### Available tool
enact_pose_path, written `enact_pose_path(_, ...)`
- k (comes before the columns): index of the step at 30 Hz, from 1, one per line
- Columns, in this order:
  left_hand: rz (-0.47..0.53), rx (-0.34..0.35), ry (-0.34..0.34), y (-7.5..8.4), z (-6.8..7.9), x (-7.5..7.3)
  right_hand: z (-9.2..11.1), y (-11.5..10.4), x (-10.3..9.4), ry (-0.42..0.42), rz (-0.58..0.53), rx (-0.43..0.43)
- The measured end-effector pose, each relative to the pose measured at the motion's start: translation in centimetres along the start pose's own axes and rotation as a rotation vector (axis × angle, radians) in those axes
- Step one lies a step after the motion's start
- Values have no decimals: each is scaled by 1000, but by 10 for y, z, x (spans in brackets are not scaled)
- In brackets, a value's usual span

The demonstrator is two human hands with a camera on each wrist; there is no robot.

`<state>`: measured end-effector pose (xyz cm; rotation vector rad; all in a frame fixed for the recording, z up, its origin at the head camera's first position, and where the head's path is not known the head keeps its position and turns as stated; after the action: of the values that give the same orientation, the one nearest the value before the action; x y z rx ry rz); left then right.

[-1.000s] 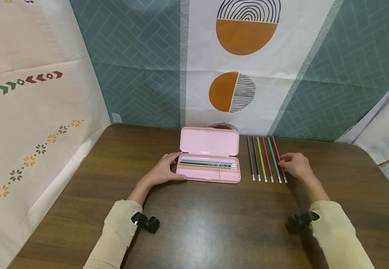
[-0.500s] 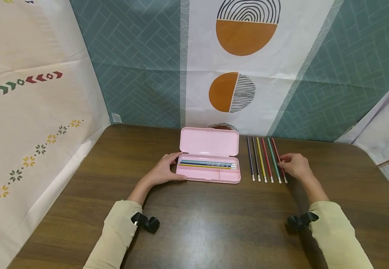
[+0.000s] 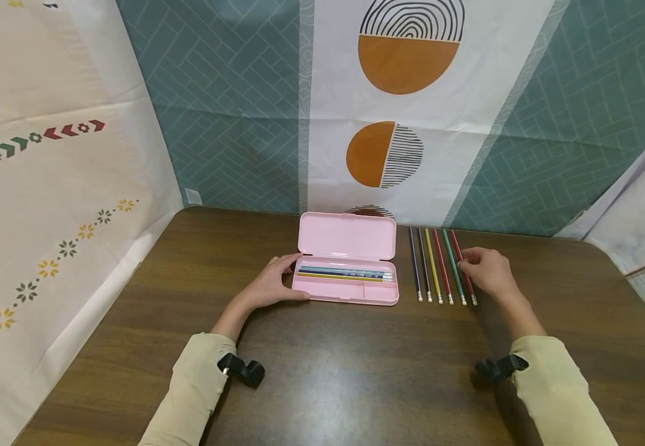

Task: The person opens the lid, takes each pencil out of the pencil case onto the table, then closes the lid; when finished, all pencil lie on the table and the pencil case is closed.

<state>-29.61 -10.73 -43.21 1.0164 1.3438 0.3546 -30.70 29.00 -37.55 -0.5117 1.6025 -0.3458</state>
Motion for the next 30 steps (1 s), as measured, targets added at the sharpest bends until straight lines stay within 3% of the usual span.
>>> enact_pose_path(5, -3, -3, 1, 0, 0, 0, -3, -35, 12, -12, -27, -98)
enact_pose_path(14, -3, -13, -1, -2, -1, 1, -8, -101, 50, -91, -102, -262)
enact_pose_path(23, -6, -3, 3, -2, -1, 2, -14, -134, 89, -189, -115, -280)
enact_pose_path(30, -10, -3, 7, -2, -2, 1, -14, -151, 106, -212, -112, -327)
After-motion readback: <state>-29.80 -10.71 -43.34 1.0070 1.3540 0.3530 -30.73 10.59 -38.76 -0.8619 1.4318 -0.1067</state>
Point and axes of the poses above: each hand's wrist, its own z-axis away from the middle knuckle, its own x-axis out of the palm, y = z × x, the point moved 9 cm from there along -z, towards the middle knuckle, and after that the axes turned 1 degree about y, right-handed, at the moved point
